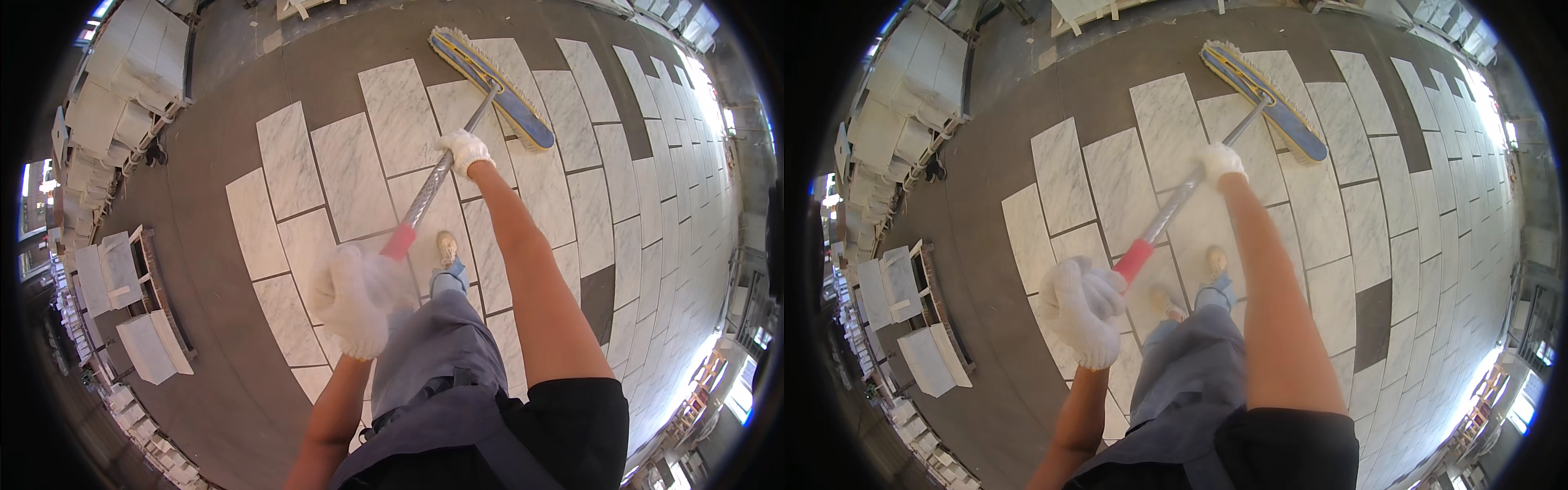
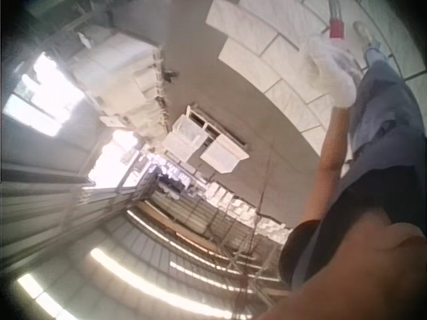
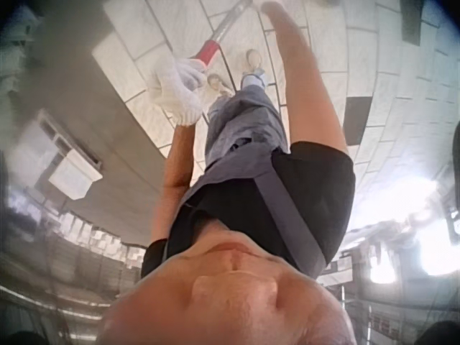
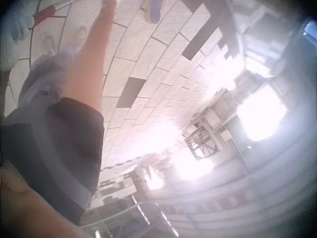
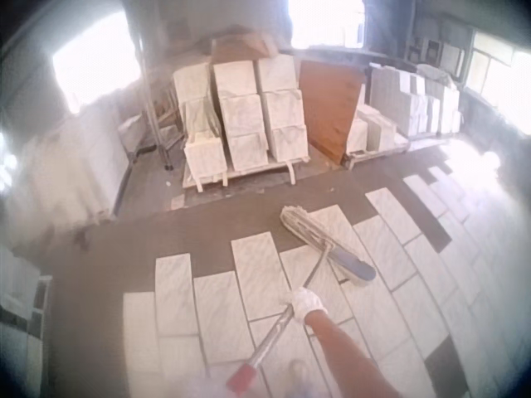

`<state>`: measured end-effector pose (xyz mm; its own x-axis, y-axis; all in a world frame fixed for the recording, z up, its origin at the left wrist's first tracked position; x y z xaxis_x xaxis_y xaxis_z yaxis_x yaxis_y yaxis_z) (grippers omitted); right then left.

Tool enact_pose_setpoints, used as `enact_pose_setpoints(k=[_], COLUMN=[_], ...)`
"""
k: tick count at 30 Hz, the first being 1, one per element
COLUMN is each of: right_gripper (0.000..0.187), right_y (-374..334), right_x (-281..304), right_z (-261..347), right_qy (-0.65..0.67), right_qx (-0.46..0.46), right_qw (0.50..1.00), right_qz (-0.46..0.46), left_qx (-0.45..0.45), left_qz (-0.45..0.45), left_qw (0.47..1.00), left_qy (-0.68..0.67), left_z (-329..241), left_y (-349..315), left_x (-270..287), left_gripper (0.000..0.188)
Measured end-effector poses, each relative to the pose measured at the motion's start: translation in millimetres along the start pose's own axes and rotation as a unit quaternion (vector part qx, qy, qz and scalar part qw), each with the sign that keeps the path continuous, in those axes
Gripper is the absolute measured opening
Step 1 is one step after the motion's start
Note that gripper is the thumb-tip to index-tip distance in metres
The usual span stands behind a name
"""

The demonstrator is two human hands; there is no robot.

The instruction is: The person mops a tiled floor using a flat mop with a long handle. They move the mop back and forth across the floor in a large room with stacked tiles and wooden furniture visible in the background.

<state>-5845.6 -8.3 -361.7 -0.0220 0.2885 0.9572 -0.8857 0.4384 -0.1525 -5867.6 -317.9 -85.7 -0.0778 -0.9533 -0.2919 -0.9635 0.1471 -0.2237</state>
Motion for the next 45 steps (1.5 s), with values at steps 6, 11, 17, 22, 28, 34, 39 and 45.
enact_pose_setpoints(k=[6, 11, 17, 22, 28, 34, 39, 45], right_gripper=[0.032, 0.028, 0.020, 0.022, 0.032, 0.033, 0.023, 0.015], right_y=[-79.2, -139.0, -127.4, -28.8, 31.5, 15.1, -36.5, -202.0], right_x=[-41.5, -44.5, -65.3, -63.1, -9.6, 11.5, -77.0, -48.2], right_z=[117.0, 159.0, 110.0, -38.0, -139.3, -163.6, -99.5, 177.0], right_qy=[-0.034, -0.048, -0.092, -0.189, -0.169, -0.097, -0.228, 0.080], right_qx=[0.014, 0.019, 0.083, 0.006, 0.004, 0.015, 0.060, 0.364], right_qw=[0.999, 0.999, 0.985, 0.980, 0.985, 0.995, 0.941, 0.906], right_qz=[0.026, -0.014, 0.119, 0.057, -0.038, 0.000, 0.241, 0.202], left_qx=[-0.061, -0.077, 0.100, 0.171, 0.497, 0.556, 0.618, 0.700], left_qz=[0.102, 0.078, -0.068, -0.008, 0.187, 0.181, 0.103, -0.052], left_qw=[0.992, 0.974, 0.981, 0.977, 0.846, 0.811, 0.778, 0.668], left_qy=[-0.048, 0.197, 0.151, 0.130, 0.055, 0.022, 0.049, 0.246], left_z=[-80.3, -67.8, 15.0, 100.7, 210.7, 184.9, 95.9, -75.0], left_y=[-18.9, -55.6, -73.6, -16.4, 29.0, -8.9, -95.3, -223.2], left_x=[94.8, 167.7, 171.3, 23.6, -155.3, -167.3, -32.2, 160.4], left_gripper=[0.026, 0.013, 0.017, 0.024, 0.042, 0.025, 0.052, 0.052])
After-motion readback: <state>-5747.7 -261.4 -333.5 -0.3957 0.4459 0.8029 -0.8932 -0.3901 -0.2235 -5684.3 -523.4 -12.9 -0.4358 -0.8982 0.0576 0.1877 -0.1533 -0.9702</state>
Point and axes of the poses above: each hand's wrist, its own y-axis towards the middle knuckle, its own x-axis out of the back of the hand, z = x × y, the point moved 8 cm from there along y, towards the middle knuckle, and after that the axes turned 13 degrees about -y, right-handed, at the moved point
